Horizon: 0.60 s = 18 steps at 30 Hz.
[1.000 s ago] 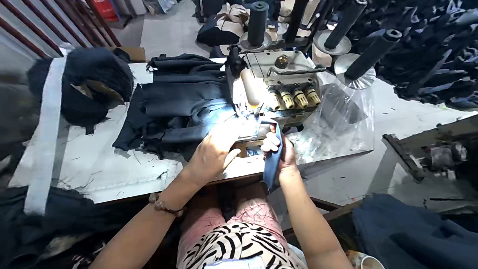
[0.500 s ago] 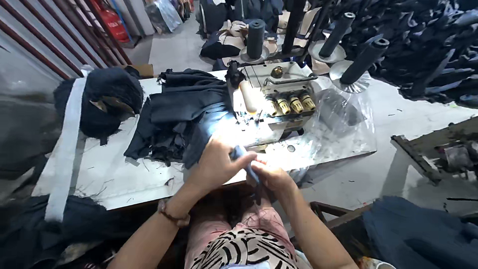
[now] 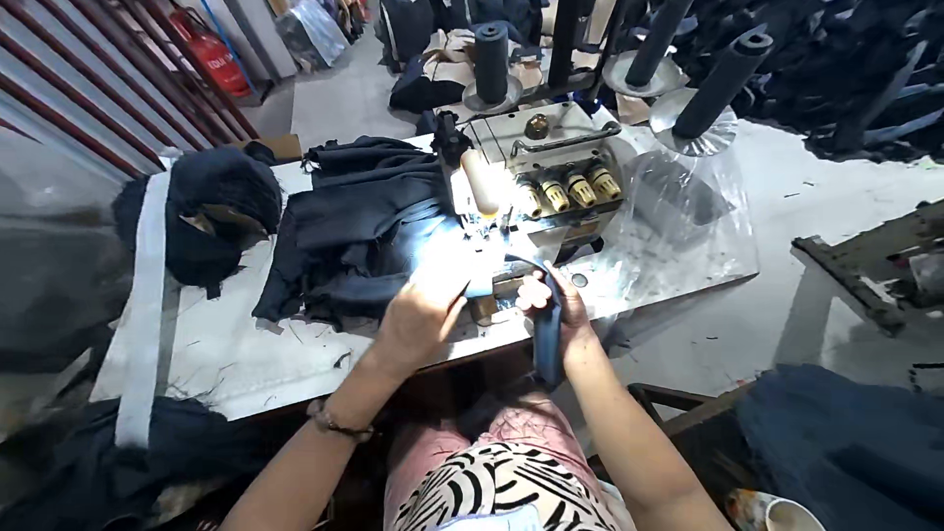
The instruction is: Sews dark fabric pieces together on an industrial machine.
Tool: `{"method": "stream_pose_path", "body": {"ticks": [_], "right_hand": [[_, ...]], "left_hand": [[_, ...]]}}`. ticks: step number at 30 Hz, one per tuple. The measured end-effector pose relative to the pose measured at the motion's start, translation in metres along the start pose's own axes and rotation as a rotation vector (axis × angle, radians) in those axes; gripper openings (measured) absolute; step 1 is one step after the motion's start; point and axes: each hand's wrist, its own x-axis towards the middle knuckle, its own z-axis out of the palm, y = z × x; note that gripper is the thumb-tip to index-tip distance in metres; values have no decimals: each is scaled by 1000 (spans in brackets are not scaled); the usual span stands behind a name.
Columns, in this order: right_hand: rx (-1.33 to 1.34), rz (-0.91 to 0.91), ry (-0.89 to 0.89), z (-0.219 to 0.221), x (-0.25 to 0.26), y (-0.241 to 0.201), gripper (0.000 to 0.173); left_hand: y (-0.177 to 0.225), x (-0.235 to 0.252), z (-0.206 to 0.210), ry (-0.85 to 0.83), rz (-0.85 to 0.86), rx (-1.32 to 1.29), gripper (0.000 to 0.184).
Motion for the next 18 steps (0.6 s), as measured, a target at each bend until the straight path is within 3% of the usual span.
{"method": "stream_pose_path", "body": {"ticks": [4, 10, 18], "right_hand": [[-27, -57, 66, 3, 3, -14, 32], [18, -108, -22, 6, 14, -12, 31], [38, -157, 82, 15, 17, -8, 38]], "left_hand": [[-6, 0, 9, -55, 36, -38, 47], [-11, 12, 5, -85, 48, -57, 44], [-28, 40, 2, -150, 37, -111, 47]]}}
